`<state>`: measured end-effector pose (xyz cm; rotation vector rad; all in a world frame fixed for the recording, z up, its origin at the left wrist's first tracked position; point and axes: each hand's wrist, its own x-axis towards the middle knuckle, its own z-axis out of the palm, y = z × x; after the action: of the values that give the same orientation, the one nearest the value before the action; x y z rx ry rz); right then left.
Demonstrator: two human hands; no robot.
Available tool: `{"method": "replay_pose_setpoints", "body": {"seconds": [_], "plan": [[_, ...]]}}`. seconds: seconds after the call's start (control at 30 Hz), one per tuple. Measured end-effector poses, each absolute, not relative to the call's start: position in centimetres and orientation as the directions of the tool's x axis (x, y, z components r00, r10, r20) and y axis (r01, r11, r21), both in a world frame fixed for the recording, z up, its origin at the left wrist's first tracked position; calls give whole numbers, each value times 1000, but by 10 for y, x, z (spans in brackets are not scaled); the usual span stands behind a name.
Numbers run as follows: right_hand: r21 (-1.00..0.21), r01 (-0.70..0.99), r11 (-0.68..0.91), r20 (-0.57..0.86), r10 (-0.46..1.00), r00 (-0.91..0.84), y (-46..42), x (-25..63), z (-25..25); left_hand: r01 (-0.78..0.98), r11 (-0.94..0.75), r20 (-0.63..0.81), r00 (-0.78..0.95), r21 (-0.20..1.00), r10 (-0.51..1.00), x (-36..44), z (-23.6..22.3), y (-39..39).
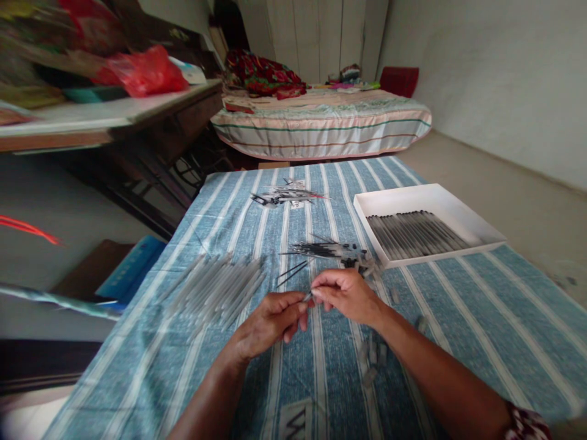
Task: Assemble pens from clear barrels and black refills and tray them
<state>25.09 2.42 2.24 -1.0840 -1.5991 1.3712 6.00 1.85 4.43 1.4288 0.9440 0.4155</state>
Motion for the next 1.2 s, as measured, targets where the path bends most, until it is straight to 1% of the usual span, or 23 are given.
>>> {"method": "replay_pose_setpoints", "body": {"seconds": [0.13,0.2,0.27,0.33,0.5,0.67,0.73,0.83,0.9,0.97,1.03,1.13,1.2], "plan": [[-921,328,208,27,877,-479,27,263,33,288,181,-328,626,940,707,61,44,17],[-875,393,284,47,856,-515,28,266,39,291,180,-331,635,939,698,62,44,16],[-845,429,319,48,844,-534,28,266,42,301,173,-333,636,938,696,62,44,16],[-855,432,286,8,841,-541,27,265,43,310,171,-338,636,935,694,62,44,16],[-917,375,138,-99,829,-550,24,262,37,337,156,-350,654,928,671,61,43,16],[-905,419,76,-168,840,-516,23,263,31,355,131,-345,649,926,678,62,42,15],[-919,390,56,-167,842,-513,23,265,30,361,138,-353,641,922,681,62,41,15],[-940,331,78,-114,845,-522,22,265,30,360,139,-352,640,923,683,62,41,16],[-923,374,91,-123,851,-510,21,263,30,359,134,-349,643,924,682,62,41,16],[-897,436,71,-167,859,-483,20,260,31,356,140,-350,641,924,683,61,41,16],[-902,429,42,-181,867,-464,19,258,31,350,152,-353,635,924,687,61,40,16],[-921,387,47,-151,872,-466,19,257,31,358,141,-352,637,923,686,61,39,15],[-904,427,39,-178,871,-457,19,256,31,367,128,-351,642,921,682,61,39,15]]}}
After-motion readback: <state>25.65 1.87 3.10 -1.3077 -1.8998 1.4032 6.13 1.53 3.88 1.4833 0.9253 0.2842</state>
